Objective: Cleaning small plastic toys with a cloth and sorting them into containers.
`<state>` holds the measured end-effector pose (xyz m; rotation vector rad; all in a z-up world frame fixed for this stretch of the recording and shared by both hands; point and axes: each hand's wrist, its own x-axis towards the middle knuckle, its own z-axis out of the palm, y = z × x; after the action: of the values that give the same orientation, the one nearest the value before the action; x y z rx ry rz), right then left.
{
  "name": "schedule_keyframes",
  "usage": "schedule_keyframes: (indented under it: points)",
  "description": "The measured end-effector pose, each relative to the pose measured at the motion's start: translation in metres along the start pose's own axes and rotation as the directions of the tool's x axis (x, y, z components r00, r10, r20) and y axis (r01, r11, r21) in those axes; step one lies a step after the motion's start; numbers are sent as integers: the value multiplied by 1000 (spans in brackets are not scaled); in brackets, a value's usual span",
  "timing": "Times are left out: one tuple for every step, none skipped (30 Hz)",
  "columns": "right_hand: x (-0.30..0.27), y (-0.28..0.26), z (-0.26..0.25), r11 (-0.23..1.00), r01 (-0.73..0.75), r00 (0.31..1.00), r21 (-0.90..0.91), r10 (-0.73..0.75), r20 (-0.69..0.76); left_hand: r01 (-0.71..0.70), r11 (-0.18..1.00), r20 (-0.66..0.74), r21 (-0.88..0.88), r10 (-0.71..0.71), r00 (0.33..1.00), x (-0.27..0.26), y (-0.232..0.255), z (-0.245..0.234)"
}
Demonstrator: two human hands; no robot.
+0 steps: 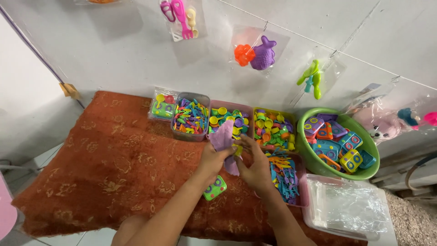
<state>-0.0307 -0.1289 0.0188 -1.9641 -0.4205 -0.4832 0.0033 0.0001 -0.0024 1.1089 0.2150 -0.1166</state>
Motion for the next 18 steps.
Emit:
schedule_keyframes:
  points:
    - [0,5,-4,1000,-2,1000,0,2,0,1,1000,0,1,-1,1000,1,-2,-1]
    - [0,10,-9,999,-25,1000,-24,25,-3,2,1000,-4,-18,-2,1000,2,-4,-1]
    - [0,14,-13,998,-48,999,-48,48,-7,2,999,-8,-37,-2,1000,3,-6,-1]
    - [-2,12,-24,998,-47,999,-52,47,-9,2,999,-5,-38,-2,1000,6,-6,-2]
    - [-4,9,-35,980,-163,986,-113,159,-44,-4,998,3,-67,4,1000,9,-7,-2]
    - [-5,6,-46,945,-277,960,-171,266,-84,-9,995,9,-99,10,1000,11,-8,-3]
    - [-17,6,-58,945,-276,961,-175,265,-84,-9,995,12,-103,10,1000,9,-4,-6]
    - [-27,6,-68,902,-387,921,-193,369,-122,-11,991,91,-132,23,996,8,0,-9]
    - [-37,5,-79,846,-492,869,-206,467,-161,-12,987,169,-161,40,985,7,5,-13]
    - [-65,16,-90,847,-488,872,-209,463,-160,-15,986,168,-165,43,985,8,5,-12]
    - [-92,27,-101,762,-604,796,-233,559,-233,-14,982,171,-188,47,984,8,5,-12]
    - [-118,39,-111,664,-705,708,-247,638,-304,-16,977,169,-214,53,984,8,5,-12]
    - [-148,59,-127,669,-699,714,-252,634,-298,-22,975,163,-220,59,985,9,6,-12]
    - [-180,77,-142,596,-763,642,-250,656,-396,-18,973,172,-232,59,983,8,6,-11]
    - [-212,95,-159,520,-820,564,-239,663,-492,-13,970,181,-243,59,982,7,6,-11]
    - [-228,105,-176,516,-822,561,-241,664,-494,-8,969,182,-246,54,982,6,2,-8]
    - [-247,112,-186,515,-821,563,-246,661,-497,-16,973,105,-232,41,994,5,-3,-5]
    - [-262,120,-190,522,-816,568,-247,649,-505,-31,975,34,-218,40,999,8,-4,0]
